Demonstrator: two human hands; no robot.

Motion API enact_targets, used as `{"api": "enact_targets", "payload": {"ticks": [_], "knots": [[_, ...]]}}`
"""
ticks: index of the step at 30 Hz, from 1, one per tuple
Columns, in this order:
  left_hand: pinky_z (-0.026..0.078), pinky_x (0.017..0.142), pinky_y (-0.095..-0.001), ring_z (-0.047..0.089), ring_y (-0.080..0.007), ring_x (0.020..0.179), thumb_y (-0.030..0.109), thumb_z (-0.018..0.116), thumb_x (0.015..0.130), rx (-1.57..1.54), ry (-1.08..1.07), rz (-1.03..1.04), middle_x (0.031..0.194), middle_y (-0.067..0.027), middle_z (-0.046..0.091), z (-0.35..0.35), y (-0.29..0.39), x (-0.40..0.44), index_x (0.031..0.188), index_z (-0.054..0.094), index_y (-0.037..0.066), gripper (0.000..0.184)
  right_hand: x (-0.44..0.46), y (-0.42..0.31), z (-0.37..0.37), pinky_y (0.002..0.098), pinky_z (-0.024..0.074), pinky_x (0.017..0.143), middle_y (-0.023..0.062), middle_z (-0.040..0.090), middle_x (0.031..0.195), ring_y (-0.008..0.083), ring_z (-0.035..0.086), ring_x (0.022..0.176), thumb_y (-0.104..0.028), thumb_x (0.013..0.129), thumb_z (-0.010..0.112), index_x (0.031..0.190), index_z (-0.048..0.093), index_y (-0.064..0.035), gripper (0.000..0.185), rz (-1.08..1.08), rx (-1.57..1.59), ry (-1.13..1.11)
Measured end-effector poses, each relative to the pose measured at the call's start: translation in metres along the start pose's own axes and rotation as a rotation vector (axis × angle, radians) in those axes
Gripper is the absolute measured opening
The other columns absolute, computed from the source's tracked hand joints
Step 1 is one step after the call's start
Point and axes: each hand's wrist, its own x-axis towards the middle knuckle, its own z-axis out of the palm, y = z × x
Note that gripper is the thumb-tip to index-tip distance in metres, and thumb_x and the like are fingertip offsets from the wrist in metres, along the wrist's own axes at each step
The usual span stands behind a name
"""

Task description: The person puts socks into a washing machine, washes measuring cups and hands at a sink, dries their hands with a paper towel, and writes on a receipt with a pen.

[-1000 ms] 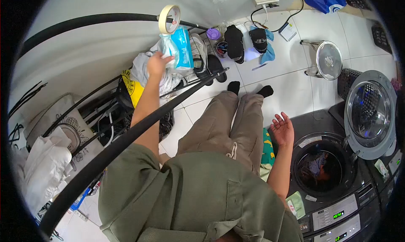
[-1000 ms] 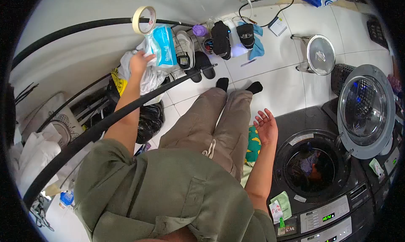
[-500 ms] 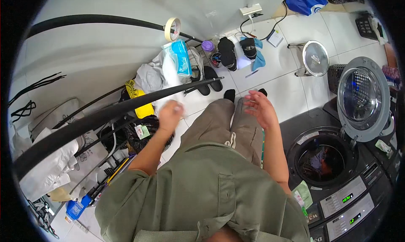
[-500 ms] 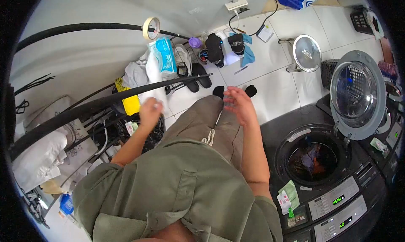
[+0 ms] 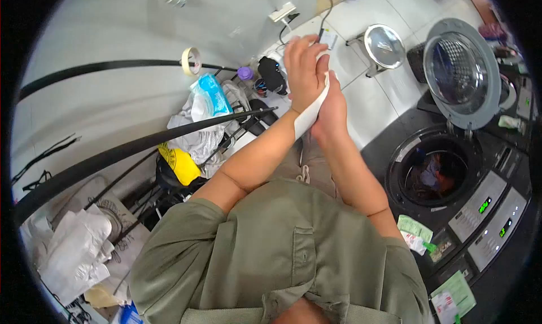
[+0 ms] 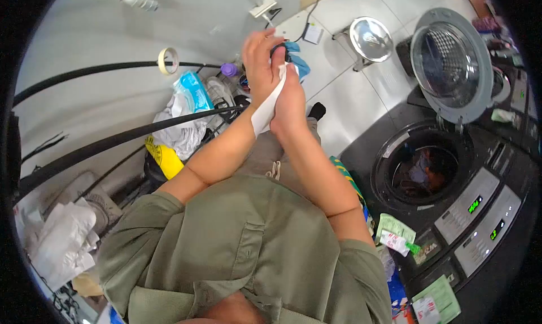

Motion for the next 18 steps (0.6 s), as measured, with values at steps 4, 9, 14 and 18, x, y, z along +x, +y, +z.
{"api": "enact_targets", "payload": {"ticks": [4,9,14,18], "knots": [[0.022,0.096,-0.0447,0.034,-0.0319,0.117,0.035,0.041,0.088,-0.287,-0.372,-0.026,0.118,-0.0173,0.044,0.016,0.026,-0.016,0.124,0.040,0.004,0.048,0.020,-0.048,-0.019,0.0384,0.0444,0.079,0.0140,0.054,0.105,0.0292,0.056,0.087,-0.040,0.089,0.034,0.119,0.040,-0.0043,0.047,-0.014,-0.045,0.015],[0.006,0.104,-0.0465,0.015,-0.0317,0.129,0.061,0.021,0.083,-1.290,-1.026,-0.446,0.142,-0.0134,0.010,-0.001,0.092,0.005,0.137,0.009,0.010,0.075,0.035,-0.131,-0.079,0.0428,0.0469,0.078,0.0155,0.055,0.105,0.0319,0.057,0.087,-0.039,0.088,0.036,0.113,0.045,0.0014,0.048,0.029,0.173,-0.503],[0.017,0.104,-0.0453,0.020,-0.0361,0.127,0.065,0.022,0.080,-2.572,-0.894,-1.227,0.140,-0.0182,0.015,0.034,0.119,0.041,0.135,0.021,0.014,0.075,-0.005,-0.152,-0.073,0.0388,0.0426,0.085,0.0139,0.052,0.111,0.0285,0.054,0.096,-0.038,0.088,0.035,0.115,0.045,-0.0005,0.047,-0.122,0.143,-0.178],[0.022,0.102,-0.0443,0.011,-0.0328,0.130,0.060,0.036,0.080,-2.058,-1.135,-1.228,0.140,-0.0204,0.011,0.058,0.123,0.016,0.135,0.018,0.007,0.078,-0.042,-0.175,-0.096,0.0359,0.0391,0.090,0.0133,0.050,0.114,0.0254,0.052,0.101,-0.038,0.088,0.035,0.117,0.044,-0.0015,0.048,-0.322,0.336,-0.264]]}}
